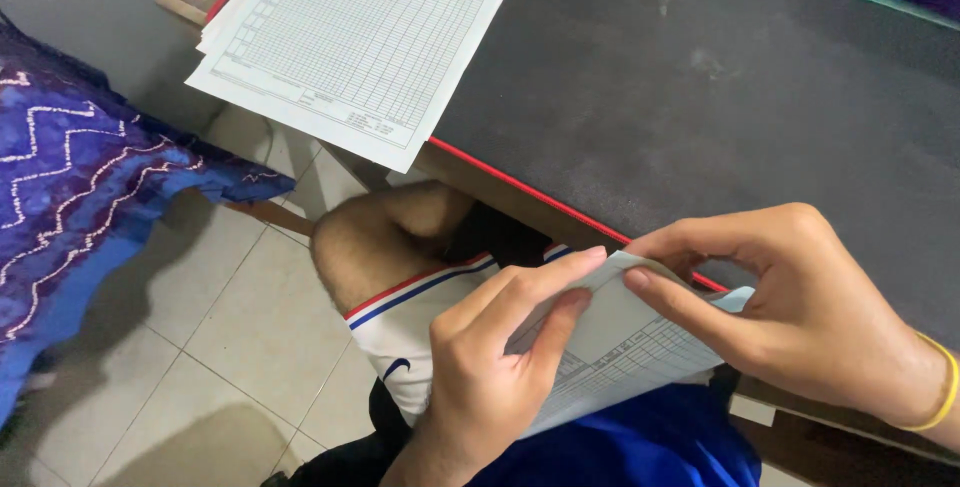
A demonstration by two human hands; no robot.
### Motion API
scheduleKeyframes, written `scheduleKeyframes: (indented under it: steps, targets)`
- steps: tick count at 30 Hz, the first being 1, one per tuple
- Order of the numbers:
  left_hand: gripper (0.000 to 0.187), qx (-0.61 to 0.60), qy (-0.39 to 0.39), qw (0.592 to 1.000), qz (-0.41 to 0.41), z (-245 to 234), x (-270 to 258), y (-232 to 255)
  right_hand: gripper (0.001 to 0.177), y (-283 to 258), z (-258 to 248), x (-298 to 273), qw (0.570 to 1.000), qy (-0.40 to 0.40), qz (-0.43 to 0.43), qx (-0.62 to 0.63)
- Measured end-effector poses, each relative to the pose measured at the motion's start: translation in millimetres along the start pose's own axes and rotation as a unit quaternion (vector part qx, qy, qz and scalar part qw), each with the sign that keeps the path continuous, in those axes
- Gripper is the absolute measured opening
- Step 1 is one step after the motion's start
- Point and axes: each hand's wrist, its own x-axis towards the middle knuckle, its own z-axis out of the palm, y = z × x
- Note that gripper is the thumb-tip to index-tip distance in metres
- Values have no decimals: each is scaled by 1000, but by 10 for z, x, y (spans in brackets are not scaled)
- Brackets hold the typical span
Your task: Folding paper forms and inserting them into envelopes
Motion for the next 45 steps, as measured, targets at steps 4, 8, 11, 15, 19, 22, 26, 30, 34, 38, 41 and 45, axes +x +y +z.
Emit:
scheduleKeyframes:
  steps: [4, 8, 11, 15, 19, 22, 26, 30, 34, 38, 41, 45]
  targets:
    - [18, -20, 2, 1000, -17, 0, 21, 10, 16, -21, 1, 6, 1000, 7, 4, 2]
    - [19, -16, 0, 1000, 0, 12, 30, -9, 17, -44, 0, 19, 1000, 18, 7, 0]
    - [19, -25, -6, 1000, 6, 14, 32, -6, 16, -37, 9, 22, 1000, 28, 0, 6]
    - [19, -27, -14, 1000, -6, 12, 21, -5, 16, -30, 10, 9, 1000, 24, -6, 13]
    - [19, -26, -20, 999, -7, -3, 29, 12, 16, -27, 14, -3, 1000, 28, -3, 12]
    - [19, -25, -27, 999, -3, -4, 30, 9, 17, -18, 10, -3, 1000, 25, -17, 2]
    - [19, -29, -29, 999, 3, -4, 28, 11, 16, -24, 10, -4, 999, 29, -17, -13]
    - [20, -39, -34, 999, -9, -3, 29, 24, 14, -30, 12, -10, 999, 40, -16, -1]
    - [21, -47, -33, 998, -9, -7, 32, 30, 14, -28, 15, -14, 999, 41, -11, 3]
    - [21, -41, -39, 998, -1, -10, 24, 19, 15, -32, 13, -14, 999, 42, -26, 3]
    - [22, -52, -40, 998, -5, -11, 28, 30, 14, -37, 11, -17, 999, 45, -23, 7]
    - [23, -53, -32, 998, 11, 7, 42, 68, 12, -62, -9, -21, 997, 60, -50, 9]
